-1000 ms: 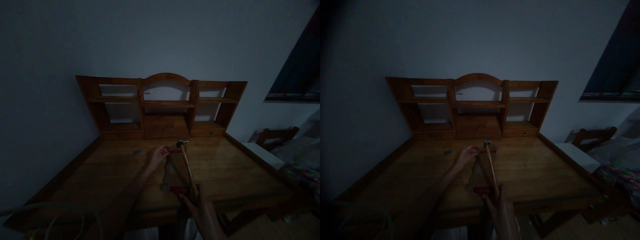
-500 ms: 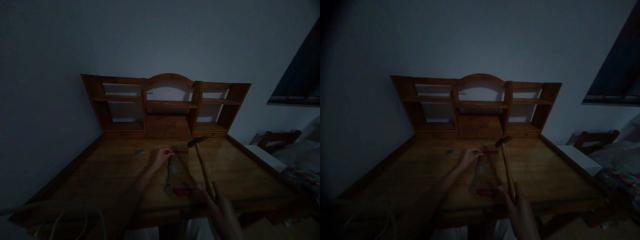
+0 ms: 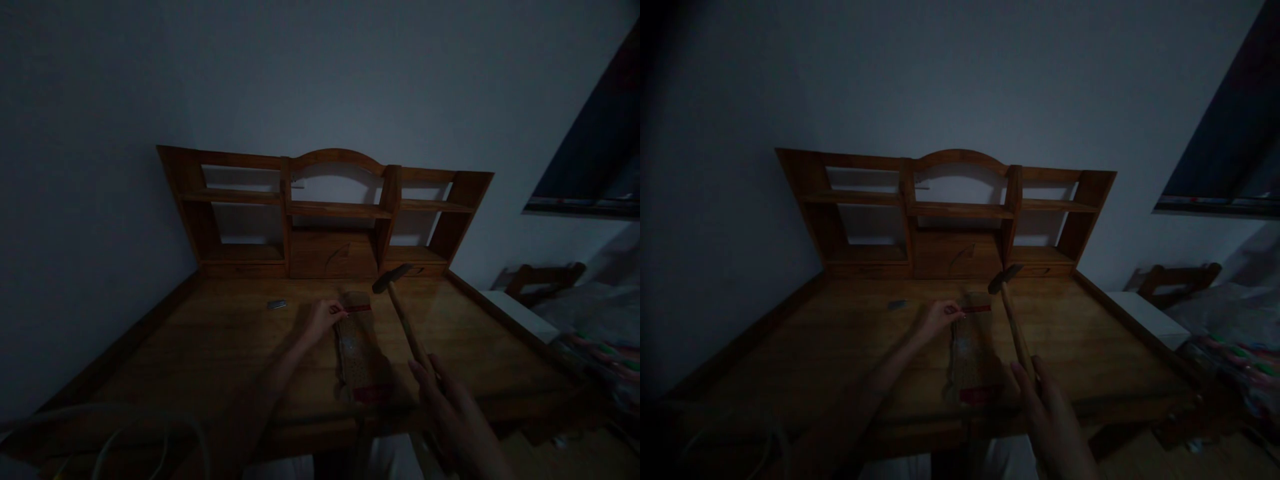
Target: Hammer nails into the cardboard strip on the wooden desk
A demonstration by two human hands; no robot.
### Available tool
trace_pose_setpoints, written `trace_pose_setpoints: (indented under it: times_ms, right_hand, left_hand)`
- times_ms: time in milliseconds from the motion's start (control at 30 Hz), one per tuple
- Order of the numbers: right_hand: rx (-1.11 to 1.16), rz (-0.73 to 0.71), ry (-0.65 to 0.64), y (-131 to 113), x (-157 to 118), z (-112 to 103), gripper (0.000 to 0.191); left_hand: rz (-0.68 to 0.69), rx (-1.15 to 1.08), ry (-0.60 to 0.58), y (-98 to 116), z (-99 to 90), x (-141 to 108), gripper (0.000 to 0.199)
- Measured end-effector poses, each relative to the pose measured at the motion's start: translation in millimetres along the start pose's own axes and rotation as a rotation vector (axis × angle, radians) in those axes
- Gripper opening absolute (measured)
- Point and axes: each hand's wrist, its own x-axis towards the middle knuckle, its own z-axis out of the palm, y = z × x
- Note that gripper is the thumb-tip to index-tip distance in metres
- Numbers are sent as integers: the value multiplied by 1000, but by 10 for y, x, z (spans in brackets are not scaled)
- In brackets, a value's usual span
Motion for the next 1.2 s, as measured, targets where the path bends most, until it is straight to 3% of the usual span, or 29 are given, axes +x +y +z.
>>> trace_pose_setpoints:
  times_ms: [167,300,567,733,967,1200]
  right_hand:
    - [-6,-25,-99,-119,-4,-2,57]
    - [-20,-19,-115,-179,1,73,66]
    - [1,-162,-140,-495,-13,109,59]
    - [-19,-183,-185,-518,-37,146,56]
    - [-85,-146,-193,-381,-36,292,54]
    - [-63,-155,-196,-472,-45,181,57]
  left_hand:
    - [-24,-96,6,-5,-18,-21,21]
    - [-46,-165,6,38,-46,-44,25]
    - [-110,-310,-62,78,-92,-35,25]
    - [-146,-286,-62,-8,-87,-19,30]
    - [29,-95,64,-21,-110,2,24]
    - [-34,-85,50,-14,-110,-6,26]
